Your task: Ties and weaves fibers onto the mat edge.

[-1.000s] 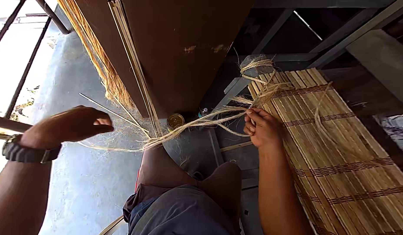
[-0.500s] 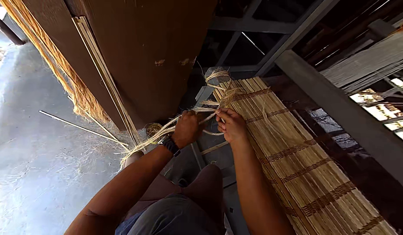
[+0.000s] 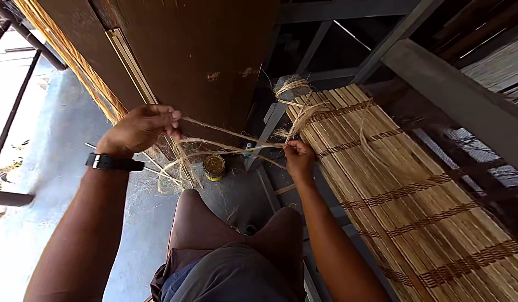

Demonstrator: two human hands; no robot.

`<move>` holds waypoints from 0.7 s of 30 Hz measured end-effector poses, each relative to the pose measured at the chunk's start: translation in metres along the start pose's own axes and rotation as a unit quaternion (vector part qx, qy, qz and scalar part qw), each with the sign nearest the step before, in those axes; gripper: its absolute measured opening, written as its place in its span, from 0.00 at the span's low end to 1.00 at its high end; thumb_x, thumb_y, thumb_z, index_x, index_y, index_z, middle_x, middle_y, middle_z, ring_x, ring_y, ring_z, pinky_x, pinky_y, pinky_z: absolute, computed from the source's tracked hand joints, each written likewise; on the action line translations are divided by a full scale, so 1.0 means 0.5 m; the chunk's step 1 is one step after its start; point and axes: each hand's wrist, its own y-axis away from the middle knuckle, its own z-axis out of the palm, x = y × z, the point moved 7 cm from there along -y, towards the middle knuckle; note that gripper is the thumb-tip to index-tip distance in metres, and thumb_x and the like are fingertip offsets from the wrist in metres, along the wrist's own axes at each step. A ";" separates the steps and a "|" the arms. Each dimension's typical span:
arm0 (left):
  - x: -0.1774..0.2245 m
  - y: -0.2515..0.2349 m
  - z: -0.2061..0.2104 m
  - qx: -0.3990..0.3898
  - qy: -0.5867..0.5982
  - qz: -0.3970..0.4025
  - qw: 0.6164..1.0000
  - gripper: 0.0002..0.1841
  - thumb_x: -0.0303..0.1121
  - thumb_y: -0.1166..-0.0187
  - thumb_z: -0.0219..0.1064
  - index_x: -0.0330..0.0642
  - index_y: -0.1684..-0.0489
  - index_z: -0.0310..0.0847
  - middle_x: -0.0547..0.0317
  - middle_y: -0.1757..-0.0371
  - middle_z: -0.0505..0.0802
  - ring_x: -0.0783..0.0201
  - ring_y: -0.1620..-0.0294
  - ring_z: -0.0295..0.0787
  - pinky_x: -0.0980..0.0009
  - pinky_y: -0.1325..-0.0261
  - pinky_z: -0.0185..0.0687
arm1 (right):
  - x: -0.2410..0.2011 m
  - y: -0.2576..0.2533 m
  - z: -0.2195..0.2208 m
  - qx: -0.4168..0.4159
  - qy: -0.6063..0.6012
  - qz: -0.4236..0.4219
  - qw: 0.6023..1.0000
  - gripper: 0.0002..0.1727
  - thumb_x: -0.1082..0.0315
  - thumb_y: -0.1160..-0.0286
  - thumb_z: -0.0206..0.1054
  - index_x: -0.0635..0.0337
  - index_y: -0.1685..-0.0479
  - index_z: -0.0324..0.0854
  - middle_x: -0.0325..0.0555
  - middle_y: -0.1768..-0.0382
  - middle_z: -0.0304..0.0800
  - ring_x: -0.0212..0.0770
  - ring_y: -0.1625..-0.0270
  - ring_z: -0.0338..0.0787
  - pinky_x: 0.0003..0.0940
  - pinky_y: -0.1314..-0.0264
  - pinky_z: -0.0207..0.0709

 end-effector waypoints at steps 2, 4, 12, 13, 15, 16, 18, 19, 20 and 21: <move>0.014 0.047 -0.069 0.017 0.005 0.030 0.999 0.13 0.46 0.18 0.65 0.54 0.69 0.90 0.63 0.67 0.95 0.65 0.59 0.94 0.64 0.46 0.91 | 0.003 -0.001 0.000 0.004 0.009 0.001 1.000 0.09 0.67 0.18 0.69 0.64 0.50 0.87 0.52 0.64 0.91 0.45 0.62 0.88 0.49 0.50 0.81; 0.021 0.094 -0.129 0.033 -0.001 0.048 0.998 0.13 0.50 0.19 0.66 0.55 0.66 0.91 0.59 0.55 0.97 0.59 0.46 0.95 0.58 0.36 0.89 | 0.005 -0.004 0.003 0.009 0.016 0.002 1.000 0.09 0.67 0.18 0.69 0.64 0.50 0.87 0.52 0.64 0.91 0.46 0.61 0.88 0.49 0.50 0.81; -0.064 0.253 -0.318 0.164 -0.033 -0.019 0.986 0.12 0.51 0.20 0.65 0.63 0.72 0.88 0.74 0.70 0.93 0.75 0.65 0.91 0.72 0.53 0.90 | 0.010 -0.014 0.023 0.046 0.035 0.011 0.998 0.11 0.67 0.18 0.67 0.66 0.48 0.87 0.56 0.61 0.91 0.49 0.57 0.88 0.52 0.45 0.79; -0.075 0.268 -0.327 0.173 -0.025 -0.023 0.984 0.12 0.52 0.20 0.65 0.62 0.70 0.89 0.71 0.67 0.95 0.71 0.60 0.94 0.69 0.49 0.92 | 0.010 -0.017 0.027 0.047 0.036 0.017 0.998 0.12 0.67 0.17 0.67 0.67 0.47 0.87 0.57 0.60 0.91 0.49 0.56 0.89 0.52 0.44 0.79; -0.090 0.283 -0.328 0.177 -0.026 -0.031 0.983 0.14 0.49 0.16 0.59 0.60 0.70 0.87 0.69 0.69 0.95 0.69 0.61 0.95 0.65 0.47 0.92 | 0.013 -0.025 0.036 0.044 0.033 0.028 0.998 0.12 0.67 0.16 0.65 0.68 0.46 0.86 0.56 0.60 0.90 0.48 0.57 0.88 0.51 0.44 0.79; -0.097 0.285 -0.327 0.176 -0.035 -0.038 0.983 0.15 0.45 0.15 0.55 0.58 0.70 0.85 0.67 0.71 0.95 0.68 0.63 0.95 0.65 0.50 0.92 | 0.014 -0.029 0.041 0.046 0.027 0.030 0.998 0.12 0.67 0.17 0.65 0.68 0.46 0.86 0.56 0.61 0.89 0.47 0.58 0.87 0.49 0.46 0.80; -0.106 0.288 -0.322 0.170 -0.054 -0.072 0.981 0.14 0.38 0.14 0.53 0.53 0.66 0.85 0.65 0.70 0.95 0.69 0.64 0.94 0.69 0.53 0.92 | 0.012 -0.035 0.053 0.044 0.003 0.032 0.999 0.12 0.69 0.17 0.65 0.70 0.46 0.84 0.54 0.63 0.87 0.43 0.62 0.86 0.44 0.49 0.81; -0.111 0.290 -0.320 0.170 -0.071 -0.101 0.978 0.12 0.36 0.14 0.53 0.50 0.63 0.84 0.64 0.67 0.94 0.70 0.64 0.93 0.71 0.55 0.91 | 0.007 -0.036 0.058 0.040 -0.013 0.032 0.999 0.12 0.70 0.17 0.65 0.72 0.45 0.83 0.54 0.63 0.86 0.41 0.63 0.85 0.41 0.51 0.81; -0.119 0.293 -0.318 0.165 -0.096 -0.137 0.972 0.11 0.35 0.12 0.53 0.47 0.59 0.83 0.63 0.64 0.93 0.69 0.64 0.92 0.72 0.57 0.91 | 0.001 -0.036 0.063 0.033 -0.033 0.035 0.998 0.13 0.71 0.17 0.65 0.73 0.44 0.83 0.53 0.63 0.86 0.39 0.64 0.85 0.38 0.51 0.81; -0.130 0.294 -0.316 0.153 -0.119 -0.171 0.966 0.11 0.35 0.11 0.54 0.44 0.54 0.83 0.59 0.61 0.93 0.67 0.63 0.93 0.71 0.59 0.90 | -0.004 -0.035 0.068 0.028 -0.054 0.036 0.998 0.13 0.72 0.17 0.65 0.73 0.44 0.82 0.51 0.63 0.86 0.36 0.65 0.85 0.35 0.52 0.81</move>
